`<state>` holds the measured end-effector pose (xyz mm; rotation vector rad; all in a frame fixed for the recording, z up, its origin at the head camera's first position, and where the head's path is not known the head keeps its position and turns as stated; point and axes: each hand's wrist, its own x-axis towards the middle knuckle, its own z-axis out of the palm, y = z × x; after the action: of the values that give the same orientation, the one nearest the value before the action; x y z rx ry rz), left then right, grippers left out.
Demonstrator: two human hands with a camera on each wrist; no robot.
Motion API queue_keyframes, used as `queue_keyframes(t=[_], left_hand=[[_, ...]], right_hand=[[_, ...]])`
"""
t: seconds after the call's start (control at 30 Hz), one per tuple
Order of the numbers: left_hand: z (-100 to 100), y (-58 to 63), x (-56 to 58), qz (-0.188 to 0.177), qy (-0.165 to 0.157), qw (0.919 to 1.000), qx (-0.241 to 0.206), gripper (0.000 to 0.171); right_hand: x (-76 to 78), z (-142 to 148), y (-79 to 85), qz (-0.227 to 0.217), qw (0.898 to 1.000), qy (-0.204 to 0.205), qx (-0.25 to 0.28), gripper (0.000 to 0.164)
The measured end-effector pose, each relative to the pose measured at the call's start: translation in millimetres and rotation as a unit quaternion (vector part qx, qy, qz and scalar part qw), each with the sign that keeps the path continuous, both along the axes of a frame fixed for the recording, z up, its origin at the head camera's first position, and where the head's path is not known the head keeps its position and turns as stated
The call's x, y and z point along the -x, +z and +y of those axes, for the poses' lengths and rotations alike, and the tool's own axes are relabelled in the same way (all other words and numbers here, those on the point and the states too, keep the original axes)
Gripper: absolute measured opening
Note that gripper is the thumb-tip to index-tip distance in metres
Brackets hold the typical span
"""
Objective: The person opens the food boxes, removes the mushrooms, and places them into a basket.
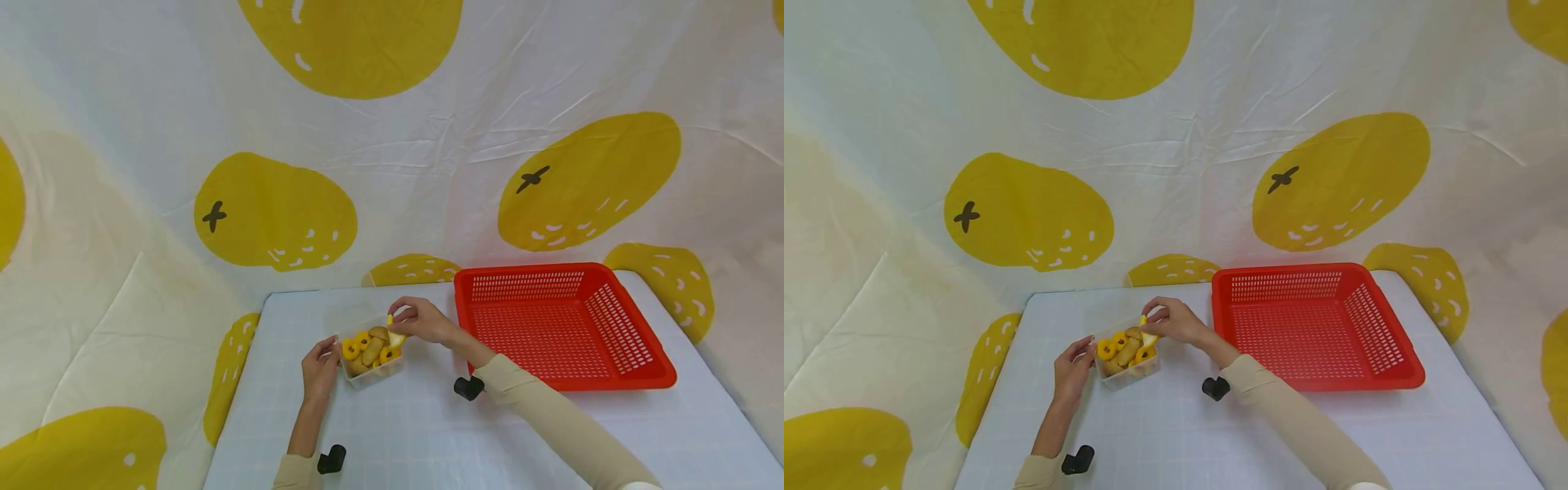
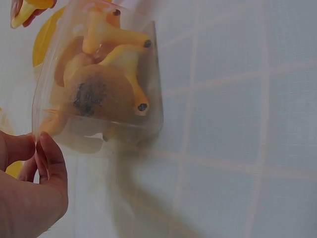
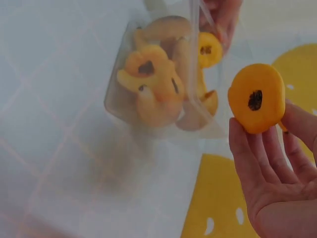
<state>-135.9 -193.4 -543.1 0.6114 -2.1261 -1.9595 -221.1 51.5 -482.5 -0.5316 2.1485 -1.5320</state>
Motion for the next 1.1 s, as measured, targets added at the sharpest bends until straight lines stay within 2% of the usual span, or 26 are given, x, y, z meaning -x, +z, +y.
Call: queue_keyframes(t=[0.17,0.23,0.3,0.5,0.7,0.77,0.83,0.93,1.0,1.1], left_hand=[[5.9,22.4,-7.7,0.003,-0.011,0.9999,0.002,0.033],[6.6,26.4,-8.9,0.005,-0.013,0.9999,0.004,0.032],[6.0,22.7,-8.0,0.005,-0.011,0.9999,0.001,0.032],[-0.1,-1.5,-0.6,0.001,0.001,1.0,0.009,0.033],[-1.8,-6.4,0.4,0.011,0.003,0.9998,0.015,0.031],[-0.3,3.0,-2.6,0.012,0.0,0.9999,0.011,0.031],[-0.7,3.1,-2.8,0.017,-0.004,0.9998,0.009,0.031],[2.3,16.1,-6.0,0.015,-0.008,0.9998,0.005,0.031],[3.2,17.1,-6.4,0.015,-0.009,0.9998,0.007,0.031],[6.1,26.0,-8.9,0.008,-0.01,0.9999,0.003,0.031]], right_hand=[[4.7,15.8,3.5,-0.021,0.999,-0.021,0.015,0.032],[6.9,22.5,3.8,-0.028,0.999,-0.029,0.019,0.032],[8.9,29.3,3.6,-0.034,0.999,-0.039,0.018,0.033],[12.7,49.8,5.7,-0.037,0.997,-0.057,0.024,0.037],[17.0,71.0,8.8,-0.037,0.996,-0.081,0.023,0.04],[17.9,78.8,8.9,-0.036,0.996,-0.085,0.018,0.041],[18.8,87.1,9.0,-0.036,0.995,-0.088,0.018,0.042],[19.1,100.1,10.5,-0.036,0.995,-0.094,0.011,0.043],[20.1,108.2,11.3,-0.038,0.994,-0.099,0.009,0.045],[22.6,120.0,11.5,-0.046,0.992,-0.116,0.001,0.047]])
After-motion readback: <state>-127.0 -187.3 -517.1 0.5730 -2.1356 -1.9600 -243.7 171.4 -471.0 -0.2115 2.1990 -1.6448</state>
